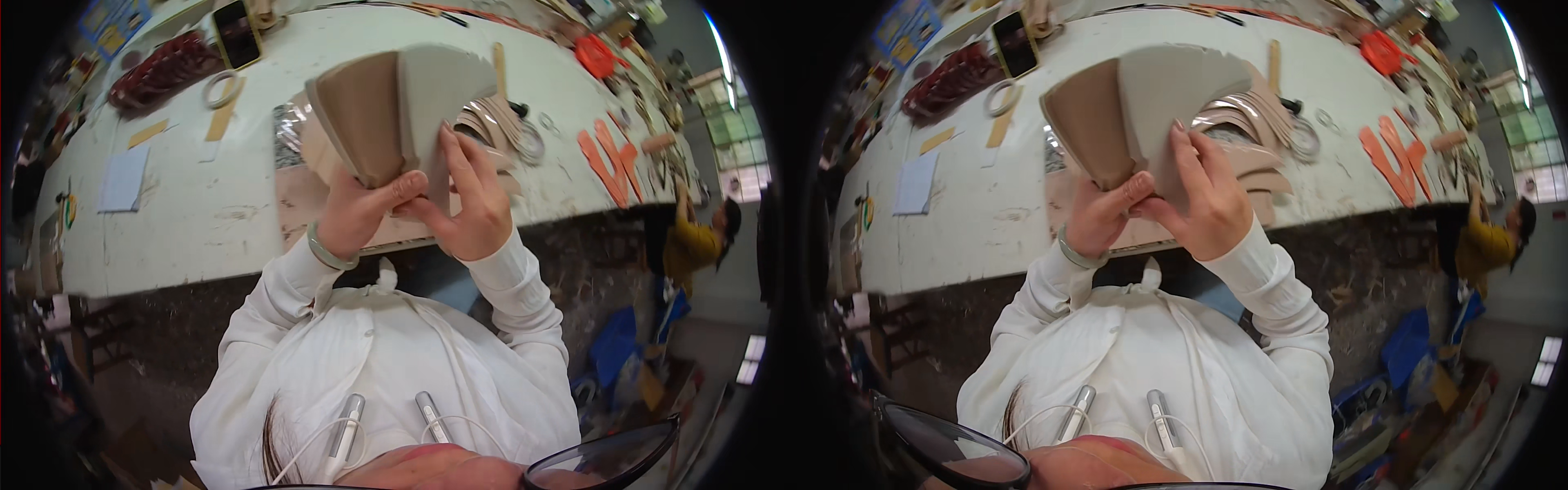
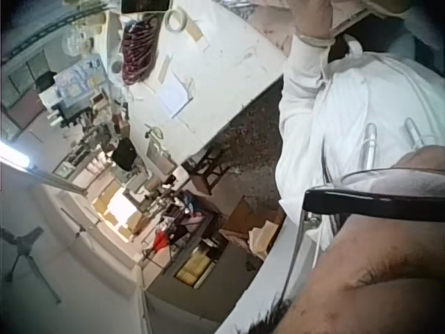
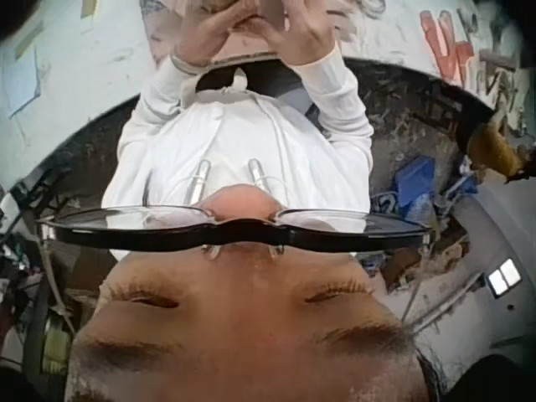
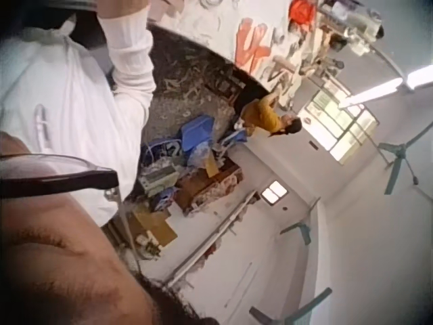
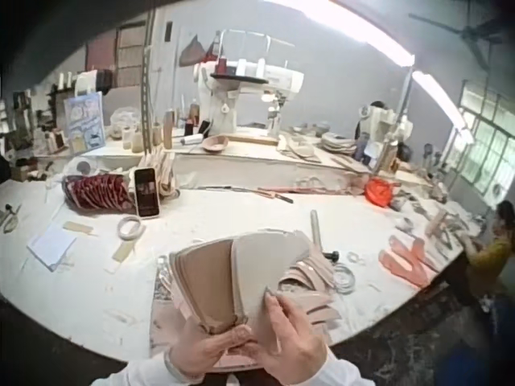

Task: The person flips through and sorts stacks of cut shoe upper pattern pieces by hand, organizing and arranging them into separate piles on the workbench.

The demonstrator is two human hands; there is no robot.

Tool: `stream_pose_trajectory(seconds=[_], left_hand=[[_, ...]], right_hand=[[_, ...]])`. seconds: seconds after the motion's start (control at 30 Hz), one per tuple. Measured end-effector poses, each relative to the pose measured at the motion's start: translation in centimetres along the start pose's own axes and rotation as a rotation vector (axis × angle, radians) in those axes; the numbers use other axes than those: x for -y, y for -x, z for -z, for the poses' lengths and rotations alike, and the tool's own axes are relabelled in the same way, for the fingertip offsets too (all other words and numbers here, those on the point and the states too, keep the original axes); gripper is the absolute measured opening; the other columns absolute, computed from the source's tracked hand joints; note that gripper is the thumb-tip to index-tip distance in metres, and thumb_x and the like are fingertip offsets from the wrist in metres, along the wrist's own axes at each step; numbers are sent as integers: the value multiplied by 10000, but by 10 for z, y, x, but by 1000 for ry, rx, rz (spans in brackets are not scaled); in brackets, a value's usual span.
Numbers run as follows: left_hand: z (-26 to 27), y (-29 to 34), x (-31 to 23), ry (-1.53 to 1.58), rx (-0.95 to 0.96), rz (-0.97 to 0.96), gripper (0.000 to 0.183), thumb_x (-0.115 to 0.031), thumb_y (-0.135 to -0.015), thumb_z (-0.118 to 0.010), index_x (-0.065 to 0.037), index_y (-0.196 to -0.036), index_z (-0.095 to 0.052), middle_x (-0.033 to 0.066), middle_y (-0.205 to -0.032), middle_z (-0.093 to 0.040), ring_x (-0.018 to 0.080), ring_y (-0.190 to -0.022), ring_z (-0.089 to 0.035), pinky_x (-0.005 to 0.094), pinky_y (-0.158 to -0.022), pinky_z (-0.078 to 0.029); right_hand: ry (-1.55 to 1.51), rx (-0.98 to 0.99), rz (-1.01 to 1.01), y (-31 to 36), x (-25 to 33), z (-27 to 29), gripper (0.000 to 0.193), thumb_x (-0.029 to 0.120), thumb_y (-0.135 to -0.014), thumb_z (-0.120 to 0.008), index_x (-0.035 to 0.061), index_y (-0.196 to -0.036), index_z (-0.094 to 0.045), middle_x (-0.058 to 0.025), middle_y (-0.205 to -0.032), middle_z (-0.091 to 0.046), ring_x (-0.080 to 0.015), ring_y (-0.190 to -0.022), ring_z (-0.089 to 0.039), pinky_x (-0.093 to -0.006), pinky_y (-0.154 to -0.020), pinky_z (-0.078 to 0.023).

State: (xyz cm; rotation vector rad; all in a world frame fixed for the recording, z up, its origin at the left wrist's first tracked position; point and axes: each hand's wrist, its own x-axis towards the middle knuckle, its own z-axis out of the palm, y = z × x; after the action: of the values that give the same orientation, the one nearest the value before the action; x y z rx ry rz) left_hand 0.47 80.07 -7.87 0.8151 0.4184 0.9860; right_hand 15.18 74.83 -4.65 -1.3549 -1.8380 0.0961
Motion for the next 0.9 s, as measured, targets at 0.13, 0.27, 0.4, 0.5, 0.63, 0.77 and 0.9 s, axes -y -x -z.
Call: stream_pose_trajectory(seconds=[0.13,0.27,0.4,0.5,0.63,0.77,0.9], left_hand=[[-44,-1,41,63,83,76,289,-78,-822,-694,24,-1074,-597,92,-931,-656,141,-783,-609,241,-679,-503],[-75,2,76,-31,256,232,289,-89,-820,-692,29,-1066,-596,94,-933,-657,133,-771,-602,236,-670,-499],[-96,10,99,-133,323,283,288,-82,-804,-691,35,-1051,-599,98,-925,-658,127,-752,-595,229,-667,-494],[-102,15,104,-361,416,422,339,-55,-765,-679,21,-1083,-590,107,-957,-654,138,-771,-593,250,-705,-492],[-102,21,142,-629,569,4,546,-68,-751,-671,-57,-1263,-483,141,-1043,-641,233,-851,-623,307,-756,-492],[-93,29,154,-961,850,-60,620,-137,-786,-667,-100,-1344,-400,156,-987,-640,307,-853,-627,343,-770,-487],[-83,44,176,-788,966,134,593,-199,-815,-655,-78,-1337,-403,138,-896,-616,274,-750,-609,334,-698,-491]], right_hand=[[57,-50,-265,56,-2,44,670,59,-686,-772,-63,-1282,-491,-169,-1240,-528,-211,-900,-588,-246,-720,-489],[-154,-149,-604,105,6,75,560,77,-752,-692,-83,-1257,-509,-193,-1240,-540,-232,-946,-583,-265,-748,-497],[-371,-293,-739,147,7,95,509,79,-795,-640,-78,-1261,-509,-177,-1144,-602,-200,-884,-611,-233,-681,-495],[-155,-272,-809,173,12,106,398,110,-860,-549,-59,-1220,-545,-131,-921,-679,-168,-748,-657,-213,-575,-496],[65,-549,-971,198,-8,140,360,155,-892,-496,-10,-1210,-527,-91,-791,-672,-155,-663,-653,-188,-517,-466],[521,-662,-933,203,-19,196,303,177,-913,-484,34,-1171,-552,-73,-760,-670,-127,-608,-610,-203,-518,-440],[209,-689,-815,133,1,208,325,181,-896,-480,-17,-1141,-561,-97,-742,-666,-142,-586,-594,-220,-484,-428]])
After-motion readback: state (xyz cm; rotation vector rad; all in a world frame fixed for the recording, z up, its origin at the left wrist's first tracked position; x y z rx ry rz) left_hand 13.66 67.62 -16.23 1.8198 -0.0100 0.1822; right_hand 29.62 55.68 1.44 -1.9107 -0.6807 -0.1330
